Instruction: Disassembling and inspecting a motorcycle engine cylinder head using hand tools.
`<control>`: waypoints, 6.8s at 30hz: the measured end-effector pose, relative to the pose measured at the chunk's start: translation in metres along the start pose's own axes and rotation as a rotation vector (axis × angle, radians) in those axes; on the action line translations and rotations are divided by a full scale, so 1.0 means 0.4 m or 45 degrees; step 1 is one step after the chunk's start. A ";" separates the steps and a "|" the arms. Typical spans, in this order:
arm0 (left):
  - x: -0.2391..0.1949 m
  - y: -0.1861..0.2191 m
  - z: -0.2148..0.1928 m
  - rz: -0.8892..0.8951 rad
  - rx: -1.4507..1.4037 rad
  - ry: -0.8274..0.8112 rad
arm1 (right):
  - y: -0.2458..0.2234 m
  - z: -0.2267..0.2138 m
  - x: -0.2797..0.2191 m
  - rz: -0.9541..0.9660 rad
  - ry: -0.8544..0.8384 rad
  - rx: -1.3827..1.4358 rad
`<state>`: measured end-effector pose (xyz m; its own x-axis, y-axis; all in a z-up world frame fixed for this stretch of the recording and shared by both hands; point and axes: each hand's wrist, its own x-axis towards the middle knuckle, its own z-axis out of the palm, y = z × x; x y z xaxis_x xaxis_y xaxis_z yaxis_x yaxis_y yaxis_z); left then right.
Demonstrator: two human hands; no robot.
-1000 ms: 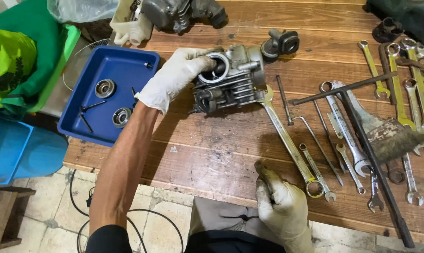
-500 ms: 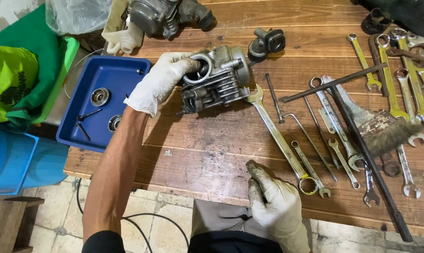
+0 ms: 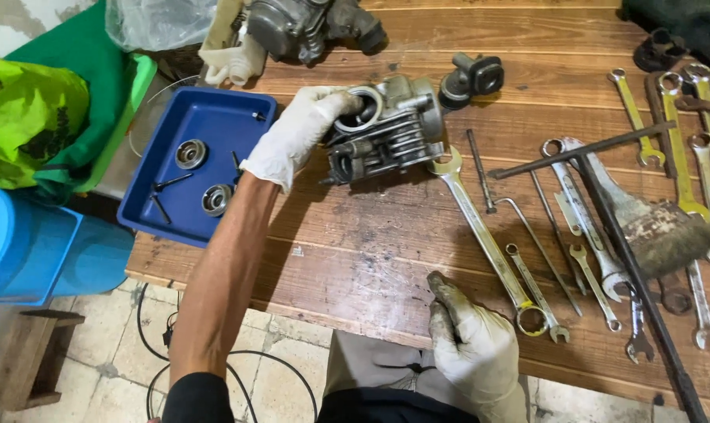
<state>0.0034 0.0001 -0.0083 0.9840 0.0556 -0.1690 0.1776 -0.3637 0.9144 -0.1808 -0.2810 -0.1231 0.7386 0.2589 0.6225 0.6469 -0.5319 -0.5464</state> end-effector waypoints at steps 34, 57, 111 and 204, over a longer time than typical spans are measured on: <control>-0.044 0.024 -0.008 -0.057 -0.118 0.003 | 0.012 0.153 0.380 0.338 -0.014 0.089; -0.061 -0.024 0.025 0.045 -0.019 0.060 | -0.061 0.201 0.336 0.221 0.292 0.544; 0.001 -0.028 0.062 0.083 -0.362 0.262 | 0.073 0.254 0.384 0.323 0.556 1.366; -0.312 -0.027 -0.042 0.594 -0.170 -0.055 | -0.167 0.175 0.102 -0.082 0.029 -0.154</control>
<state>-0.1209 0.0126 0.0092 0.9583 -0.1242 0.2575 -0.2795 -0.2178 0.9351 -0.1805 -0.1786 -0.1003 0.6906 0.2779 0.6678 0.6645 -0.6082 -0.4341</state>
